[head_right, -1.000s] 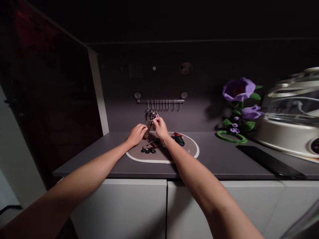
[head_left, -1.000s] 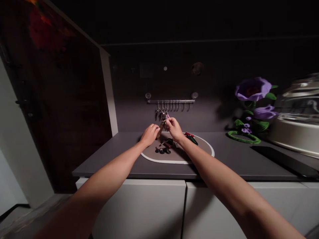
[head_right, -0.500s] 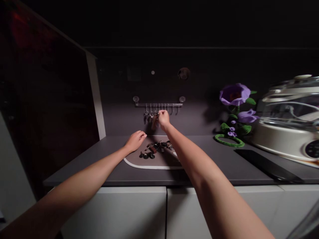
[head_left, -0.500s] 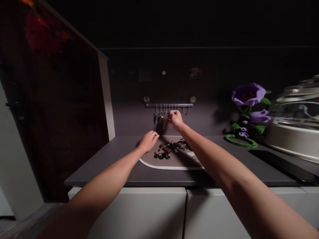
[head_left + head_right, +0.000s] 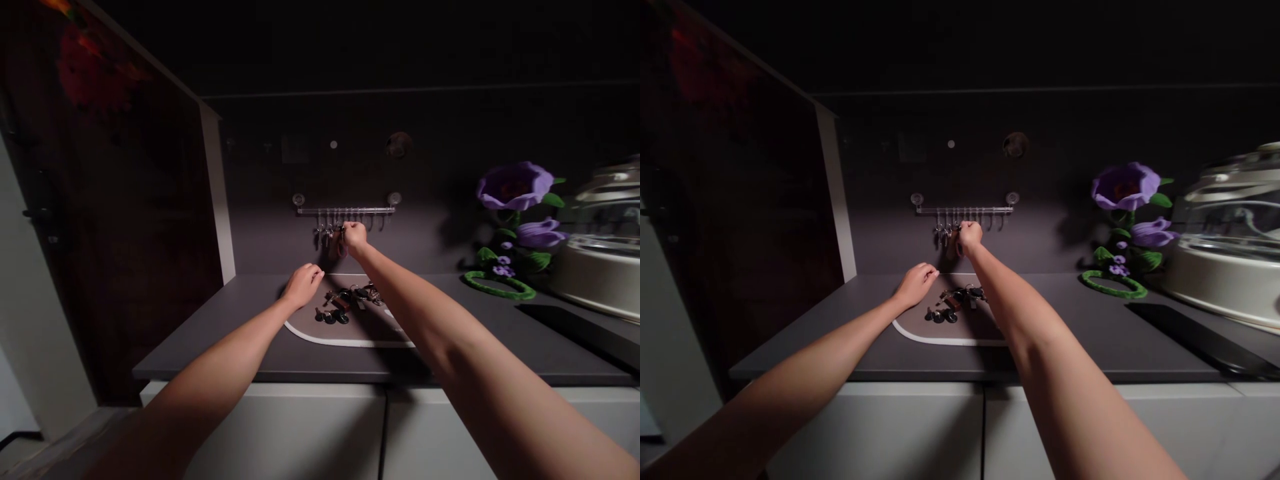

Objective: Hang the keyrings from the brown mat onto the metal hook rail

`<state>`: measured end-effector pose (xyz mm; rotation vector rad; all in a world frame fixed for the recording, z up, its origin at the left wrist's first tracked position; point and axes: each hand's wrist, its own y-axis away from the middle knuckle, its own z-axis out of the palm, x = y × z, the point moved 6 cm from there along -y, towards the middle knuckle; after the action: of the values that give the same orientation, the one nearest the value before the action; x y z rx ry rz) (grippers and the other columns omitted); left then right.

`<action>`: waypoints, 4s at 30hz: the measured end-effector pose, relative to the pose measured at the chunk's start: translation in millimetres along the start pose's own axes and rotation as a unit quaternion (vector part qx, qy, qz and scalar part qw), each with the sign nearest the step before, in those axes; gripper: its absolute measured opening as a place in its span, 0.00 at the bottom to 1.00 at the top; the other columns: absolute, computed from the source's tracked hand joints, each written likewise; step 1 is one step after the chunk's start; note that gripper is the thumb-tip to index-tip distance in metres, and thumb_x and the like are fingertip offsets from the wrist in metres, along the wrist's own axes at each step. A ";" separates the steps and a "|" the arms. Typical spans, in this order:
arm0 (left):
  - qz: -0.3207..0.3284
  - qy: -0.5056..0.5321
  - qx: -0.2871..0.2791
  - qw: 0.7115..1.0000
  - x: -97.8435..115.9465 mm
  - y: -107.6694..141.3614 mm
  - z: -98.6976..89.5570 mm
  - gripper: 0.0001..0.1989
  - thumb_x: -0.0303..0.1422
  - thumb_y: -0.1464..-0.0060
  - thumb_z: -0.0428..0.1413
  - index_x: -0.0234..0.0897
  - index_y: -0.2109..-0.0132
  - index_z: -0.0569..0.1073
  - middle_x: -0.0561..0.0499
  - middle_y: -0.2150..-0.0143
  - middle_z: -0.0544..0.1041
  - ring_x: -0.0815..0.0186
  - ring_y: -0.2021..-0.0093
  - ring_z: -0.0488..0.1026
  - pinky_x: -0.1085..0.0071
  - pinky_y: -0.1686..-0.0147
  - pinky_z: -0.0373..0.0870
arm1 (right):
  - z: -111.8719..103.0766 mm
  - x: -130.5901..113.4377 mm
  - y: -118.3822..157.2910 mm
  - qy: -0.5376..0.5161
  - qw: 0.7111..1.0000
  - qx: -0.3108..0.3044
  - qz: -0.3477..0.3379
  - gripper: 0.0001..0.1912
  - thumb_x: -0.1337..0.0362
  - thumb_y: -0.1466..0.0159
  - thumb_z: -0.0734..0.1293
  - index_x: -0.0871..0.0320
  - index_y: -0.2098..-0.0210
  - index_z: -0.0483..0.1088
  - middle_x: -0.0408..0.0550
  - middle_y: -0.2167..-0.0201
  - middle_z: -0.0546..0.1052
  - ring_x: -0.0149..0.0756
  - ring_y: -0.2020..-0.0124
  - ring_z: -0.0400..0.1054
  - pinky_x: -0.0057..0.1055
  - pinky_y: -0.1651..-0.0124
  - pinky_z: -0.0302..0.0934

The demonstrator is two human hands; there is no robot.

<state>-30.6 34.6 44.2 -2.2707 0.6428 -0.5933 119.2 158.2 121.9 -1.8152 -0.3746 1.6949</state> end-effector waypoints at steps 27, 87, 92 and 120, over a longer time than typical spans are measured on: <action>-0.012 0.030 0.001 0.999 -2.4 0.3 -2.3 0.11 0.33 0.44 0.46 0.36 0.68 0.71 0.49 0.69 0.71 0.67 0.67 0.66 0.71 0.66 0.61 | -9.9 25.4 15.6 -0.019 0.996 0.014 0.084 0.07 0.61 0.44 0.61 0.57 0.68 0.63 0.39 0.81 0.64 0.27 0.80 0.59 0.25 0.75 0.60; -0.230 0.505 -0.170 0.814 9.0 44.6 0.1 0.14 0.32 0.61 0.64 0.28 0.68 0.71 0.51 0.75 0.73 0.73 0.75 0.70 0.69 0.64 0.67 | -21.3 -33.3 180.9 0.310 0.896 -0.287 -0.139 0.12 0.63 0.42 0.61 0.61 0.65 0.73 0.50 0.63 0.75 0.35 0.62 0.66 0.30 0.55 0.57; -0.235 0.502 -0.118 0.824 7.1 41.2 -4.6 0.14 0.33 0.60 0.64 0.28 0.68 0.71 0.53 0.78 0.71 0.76 0.78 0.66 0.73 0.71 0.65 | -20.6 -35.6 181.3 0.286 0.905 -0.279 -0.146 0.11 0.62 0.42 0.61 0.60 0.66 0.73 0.49 0.65 0.75 0.34 0.64 0.66 0.31 0.55 0.58; -0.256 0.551 -0.025 0.794 1.5 34.6 -2.8 0.17 0.36 0.68 0.66 0.31 0.70 0.73 0.55 0.75 0.72 0.76 0.75 0.66 0.76 0.71 0.61 | -18.4 -32.2 178.2 0.066 0.957 -0.276 -0.063 0.16 0.54 0.47 0.65 0.62 0.69 0.72 0.47 0.71 0.75 0.30 0.71 0.66 0.28 0.63 0.60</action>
<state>-40.6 10.3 21.5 -1.9426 0.5143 -2.2604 96.5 -2.2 38.8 -2.2228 -0.9616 1.4603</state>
